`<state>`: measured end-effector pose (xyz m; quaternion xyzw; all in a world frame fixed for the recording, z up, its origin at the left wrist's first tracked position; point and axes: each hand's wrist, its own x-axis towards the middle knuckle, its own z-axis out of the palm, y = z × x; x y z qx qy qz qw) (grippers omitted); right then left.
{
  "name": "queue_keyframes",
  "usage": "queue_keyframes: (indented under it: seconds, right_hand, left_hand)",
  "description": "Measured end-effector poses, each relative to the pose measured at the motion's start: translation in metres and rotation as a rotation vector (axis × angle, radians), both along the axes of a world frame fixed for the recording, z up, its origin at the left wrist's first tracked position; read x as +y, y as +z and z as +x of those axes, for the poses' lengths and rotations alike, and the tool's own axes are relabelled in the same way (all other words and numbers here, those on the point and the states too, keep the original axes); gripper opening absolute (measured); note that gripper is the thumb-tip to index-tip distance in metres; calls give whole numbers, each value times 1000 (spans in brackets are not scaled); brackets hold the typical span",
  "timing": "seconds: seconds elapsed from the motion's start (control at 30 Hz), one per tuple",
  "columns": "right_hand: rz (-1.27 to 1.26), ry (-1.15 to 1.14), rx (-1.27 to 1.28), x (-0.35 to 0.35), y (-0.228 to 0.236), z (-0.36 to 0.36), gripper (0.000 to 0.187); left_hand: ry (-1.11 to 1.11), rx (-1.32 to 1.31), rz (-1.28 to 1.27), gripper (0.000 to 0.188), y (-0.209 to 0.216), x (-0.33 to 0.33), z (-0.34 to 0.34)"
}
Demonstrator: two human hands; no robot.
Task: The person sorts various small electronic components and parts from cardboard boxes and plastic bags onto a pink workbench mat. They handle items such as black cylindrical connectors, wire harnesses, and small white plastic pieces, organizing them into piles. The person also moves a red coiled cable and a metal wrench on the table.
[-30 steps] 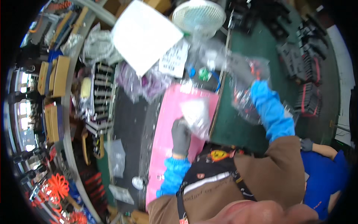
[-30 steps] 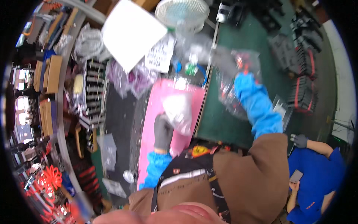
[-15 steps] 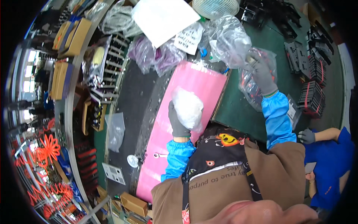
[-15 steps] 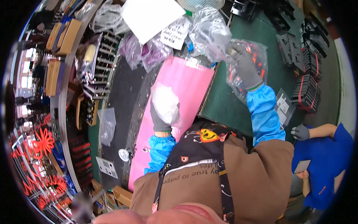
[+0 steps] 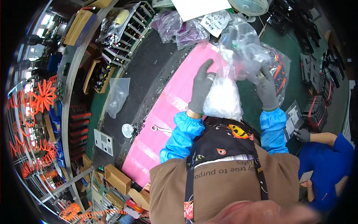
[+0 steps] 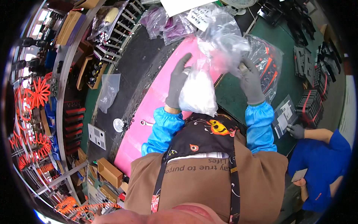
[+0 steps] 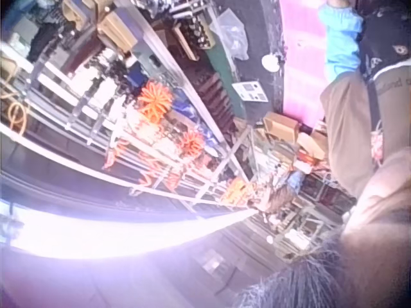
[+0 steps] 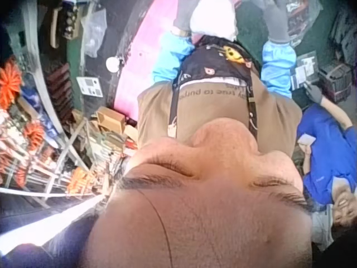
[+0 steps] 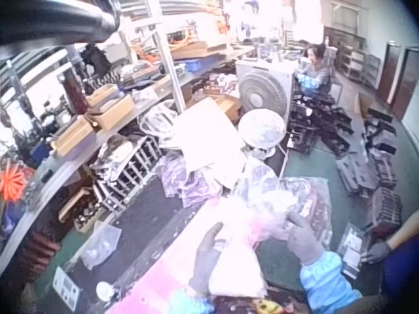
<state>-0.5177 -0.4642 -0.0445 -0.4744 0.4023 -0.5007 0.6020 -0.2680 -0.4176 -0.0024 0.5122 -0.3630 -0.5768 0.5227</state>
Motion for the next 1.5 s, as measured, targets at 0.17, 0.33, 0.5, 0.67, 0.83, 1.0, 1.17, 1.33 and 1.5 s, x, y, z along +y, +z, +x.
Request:
queue_keyframes:
  seconds: [0.17, 0.33, 0.5, 0.67, 0.83, 1.0, 1.17, 1.33, 1.5]
  right_hand:
    - [7, 91, -63, 14, -21, -21, 37]
    - [197, 285, -316, 16, -41, -38, 42]
    - [-129, -436, 755, 23, 10, -35, 47]
    - [-348, -280, 1569, 39, 39, 35, 54]
    - [-142, -254, 1435, 30, -26, 25, 43]
    - [-251, -156, 966, 37, -83, 24, 36]
    - [75, 20, 485, 42, -111, 5, 25]
    - [135, 138, 845, 83, -48, 51, 24]
    - [123, 126, 652, 101, -52, 56, 26]
  left_hand:
    - [-205, -79, -64, 63, 30, 3, 16]
    - [-592, -599, -315, 31, 34, -10, -7]
    - [-473, -1056, -305, 21, -8, -15, -26]
    - [-552, -1197, -336, 27, -33, 0, -45]
    - [-326, -490, -91, 35, -31, 10, -25]
    - [-88, -422, -582, 20, -73, -1, -31]
    - [-417, -637, -150, 27, -151, 12, -60]
    - [-594, -827, 30, 39, -257, 23, -82]
    - [-658, -923, 175, 37, -242, 22, -81]
